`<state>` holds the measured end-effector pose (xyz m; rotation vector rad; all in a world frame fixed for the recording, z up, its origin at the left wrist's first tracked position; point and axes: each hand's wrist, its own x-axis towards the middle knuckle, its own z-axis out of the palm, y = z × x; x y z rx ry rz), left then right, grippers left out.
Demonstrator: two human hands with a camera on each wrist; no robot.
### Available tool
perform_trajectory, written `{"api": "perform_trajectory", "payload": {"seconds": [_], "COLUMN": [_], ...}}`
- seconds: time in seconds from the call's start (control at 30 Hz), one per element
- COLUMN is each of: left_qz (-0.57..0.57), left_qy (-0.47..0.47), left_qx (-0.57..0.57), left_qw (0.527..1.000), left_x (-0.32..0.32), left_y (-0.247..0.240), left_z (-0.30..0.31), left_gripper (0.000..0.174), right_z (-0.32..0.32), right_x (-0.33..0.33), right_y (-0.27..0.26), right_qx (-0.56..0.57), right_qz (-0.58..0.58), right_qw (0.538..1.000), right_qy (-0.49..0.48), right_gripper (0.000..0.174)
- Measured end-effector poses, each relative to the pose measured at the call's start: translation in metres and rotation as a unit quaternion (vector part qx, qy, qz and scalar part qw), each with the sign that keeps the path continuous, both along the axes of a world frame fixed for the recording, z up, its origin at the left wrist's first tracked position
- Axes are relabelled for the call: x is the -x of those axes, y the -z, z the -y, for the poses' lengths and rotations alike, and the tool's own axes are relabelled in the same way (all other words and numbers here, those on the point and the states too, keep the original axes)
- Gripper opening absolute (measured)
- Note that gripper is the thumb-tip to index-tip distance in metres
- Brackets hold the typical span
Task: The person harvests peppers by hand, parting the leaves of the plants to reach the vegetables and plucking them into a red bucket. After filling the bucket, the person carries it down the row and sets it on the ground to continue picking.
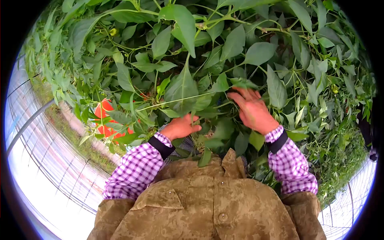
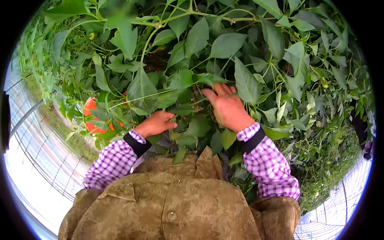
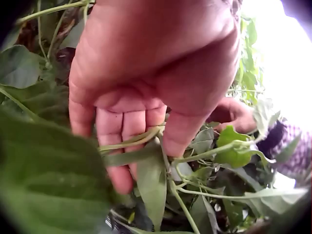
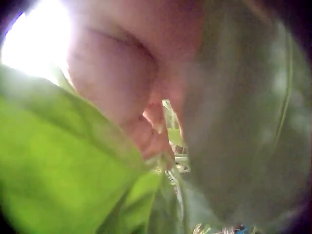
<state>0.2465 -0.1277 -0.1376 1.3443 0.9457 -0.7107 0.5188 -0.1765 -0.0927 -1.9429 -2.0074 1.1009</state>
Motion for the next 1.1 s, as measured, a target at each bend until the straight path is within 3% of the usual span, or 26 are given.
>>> {"api": "perform_trajectory", "payload": {"seconds": [0.03, 0.07, 0.1, 0.13, 0.2, 0.23, 0.27, 0.33, 0.37, 0.4, 0.47, 0.5, 0.53, 0.6, 0.63, 0.67, 0.73, 0.8, 0.87, 0.9, 0.93, 1.07, 1.1], "left_qz": [0.004, 0.010, 0.011, 0.013, -0.036, -0.033, -0.031, 0.031, 0.037, 0.036, 0.099, 0.087, 0.092, 0.069, 0.118, 0.120, 0.049, 0.030, 0.012, 0.003, 0.006, 0.006, 0.056], "left_qy": [-0.073, -0.145, -0.210, -0.208, -0.356, -0.320, -0.321, -0.271, -0.260, -0.259, -0.351, -0.320, -0.318, -0.387, -0.412, -0.409, -0.392, -0.417, -0.408, -0.404, -0.401, -0.425, -0.441], "left_qx": [0.063, 0.124, 0.202, 0.204, 0.277, 0.291, 0.291, 0.370, 0.382, 0.381, 0.335, 0.377, 0.376, 0.378, 0.451, 0.450, 0.370, 0.370, 0.340, 0.325, 0.324, 0.342, 0.409], "left_qw": [0.995, 0.982, 0.956, 0.957, 0.892, 0.901, 0.901, 0.888, 0.886, 0.887, 0.869, 0.864, 0.866, 0.838, 0.783, 0.785, 0.841, 0.830, 0.847, 0.855, 0.857, 0.838, 0.797], "left_x": [0.001, 0.002, 0.007, -0.005, -0.023, -0.015, -0.017, -0.016, -0.016, -0.019, -0.033, -0.036, -0.037, -0.042, -0.038, -0.038, -0.049, -0.044, -0.044, -0.045, -0.047, -0.048, -0.041], "left_y": [0.004, 0.009, 0.021, 0.007, -0.027, -0.038, -0.043, -0.057, -0.052, -0.055, -0.065, -0.060, -0.062, -0.068, -0.061, -0.061, -0.071, -0.063, -0.065, -0.067, -0.066, -0.075, -0.074], "left_z": [0.000, 0.000, 0.004, -0.003, -0.021, -0.036, -0.047, -0.064, -0.065, -0.065, -0.058, -0.062, -0.061, -0.061, -0.061, -0.061, -0.064, -0.058, -0.056, -0.056, -0.056, -0.062, -0.066], "left_gripper": [0.020, 0.019, 0.017, 0.017, 0.021, 0.028, 0.028, 0.035, 0.037, 0.037, 0.036, 0.032, 0.032, 0.032, 0.035, 0.035, 0.033, 0.031, 0.031, 0.031, 0.031, 0.030, 0.033], "right_z": [-0.010, -0.011, -0.012, -0.008, 0.012, 0.018, 0.028, 0.041, 0.043, 0.045, 0.055, 0.057, 0.057, 0.057, 0.058, 0.058, 0.051, 0.043, 0.038, 0.044, 0.045, 0.035, 0.034], "right_x": [0.001, 0.005, 0.010, 0.014, 0.033, 0.052, 0.064, 0.090, 0.092, 0.089, 0.075, 0.075, 0.077, 0.083, 0.087, 0.085, 0.079, 0.075, 0.074, 0.074, 0.072, 0.066, 0.068], "right_y": [-0.017, -0.029, -0.041, -0.051, -0.057, -0.056, -0.047, -0.038, -0.036, -0.028, -0.010, -0.008, -0.008, -0.009, -0.006, -0.005, -0.010, -0.017, -0.024, -0.009, -0.004, -0.015, -0.016], "right_qx": [-0.057, -0.052, -0.026, 0.000, 0.136, 0.198, 0.198, 0.111, 0.158, 0.157, 0.137, 0.242, 0.238, 0.147, 0.142, 0.138, 0.100, 0.104, 0.174, 0.145, 0.142, 0.175, 0.197], "right_qz": [-0.014, -0.104, -0.169, -0.230, -0.266, -0.266, -0.265, -0.163, -0.141, -0.142, -0.341, -0.396, -0.393, -0.462, -0.401, -0.401, -0.365, -0.404, -0.522, -0.481, -0.479, -0.537, -0.573], "right_qw": [0.998, 0.991, 0.984, 0.972, 0.954, 0.943, 0.944, 0.976, 0.969, 0.969, 0.911, 0.853, 0.856, 0.796, 0.825, 0.826, 0.857, 0.833, 0.719, 0.768, 0.769, 0.740, 0.693], "right_qy": [-0.001, 0.061, 0.051, 0.040, 0.000, -0.008, -0.009, 0.093, 0.125, 0.127, 0.189, 0.237, 0.237, 0.362, 0.371, 0.371, 0.350, 0.364, 0.424, 0.397, 0.398, 0.366, 0.391], "right_gripper": [0.035, 0.022, 0.014, 0.008, 0.006, 0.014, 0.014, 0.027, 0.041, 0.041, 0.050, 0.059, 0.059, 0.053, 0.049, 0.049, 0.047, 0.041, 0.035, 0.032, 0.032, 0.031, 0.029]}}
